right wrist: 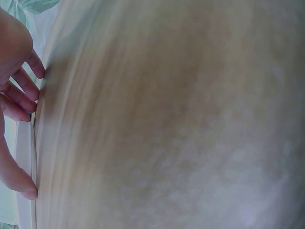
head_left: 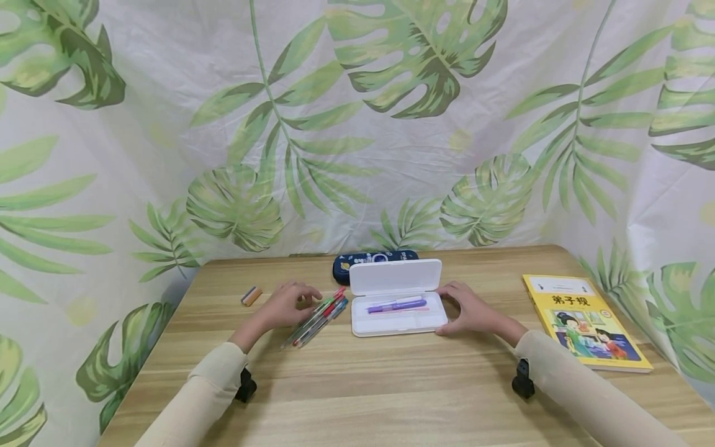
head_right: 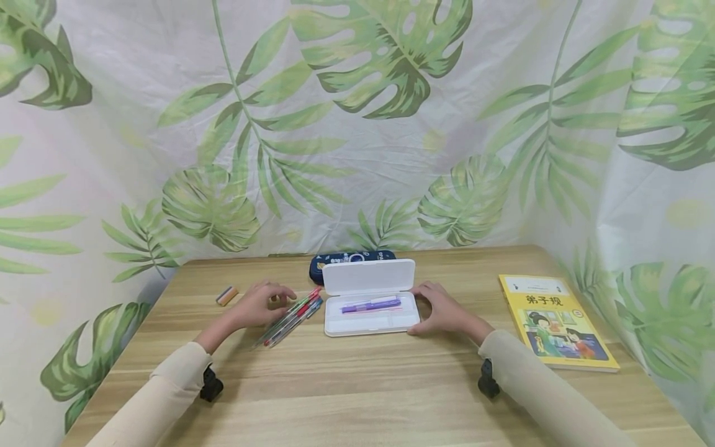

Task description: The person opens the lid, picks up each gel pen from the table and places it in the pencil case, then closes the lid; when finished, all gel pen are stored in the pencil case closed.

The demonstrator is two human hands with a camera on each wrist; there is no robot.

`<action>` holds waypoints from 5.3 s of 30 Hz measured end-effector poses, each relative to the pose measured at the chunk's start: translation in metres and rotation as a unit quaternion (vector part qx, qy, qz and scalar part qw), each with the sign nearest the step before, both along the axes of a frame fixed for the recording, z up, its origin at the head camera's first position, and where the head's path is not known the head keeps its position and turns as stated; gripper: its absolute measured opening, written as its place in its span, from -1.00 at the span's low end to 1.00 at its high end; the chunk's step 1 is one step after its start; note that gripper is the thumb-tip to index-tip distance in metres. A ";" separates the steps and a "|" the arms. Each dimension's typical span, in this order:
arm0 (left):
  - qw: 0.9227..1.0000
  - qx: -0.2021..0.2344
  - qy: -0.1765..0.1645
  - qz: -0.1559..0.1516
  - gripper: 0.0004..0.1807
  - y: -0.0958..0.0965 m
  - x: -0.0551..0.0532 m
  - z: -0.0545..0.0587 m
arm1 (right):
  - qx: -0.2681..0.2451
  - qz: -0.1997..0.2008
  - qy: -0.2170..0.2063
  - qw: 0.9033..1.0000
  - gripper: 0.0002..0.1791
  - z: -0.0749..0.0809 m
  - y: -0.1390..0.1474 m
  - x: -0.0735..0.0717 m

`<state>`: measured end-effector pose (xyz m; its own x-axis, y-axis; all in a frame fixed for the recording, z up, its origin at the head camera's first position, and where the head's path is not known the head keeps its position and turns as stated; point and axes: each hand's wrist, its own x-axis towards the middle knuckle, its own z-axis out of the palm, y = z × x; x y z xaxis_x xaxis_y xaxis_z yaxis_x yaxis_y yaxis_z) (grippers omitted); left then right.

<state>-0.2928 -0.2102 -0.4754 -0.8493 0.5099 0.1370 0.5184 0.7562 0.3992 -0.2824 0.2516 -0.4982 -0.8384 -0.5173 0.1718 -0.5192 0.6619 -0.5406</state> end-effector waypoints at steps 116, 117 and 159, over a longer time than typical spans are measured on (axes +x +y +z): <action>0.998 -0.005 0.059 0.031 -0.85 0.018 0.005 0.018 | 0.000 -0.009 -0.016 1.000 -0.05 0.003 -0.001 0.002; 0.998 -0.003 0.061 0.031 -0.85 0.019 0.005 0.019 | -0.001 -0.009 -0.018 1.000 -0.05 0.004 -0.001 0.003; 0.986 0.052 0.154 -0.021 -0.86 0.072 0.016 0.061 | 0.007 -0.005 -0.008 1.000 -0.06 0.000 0.002 0.000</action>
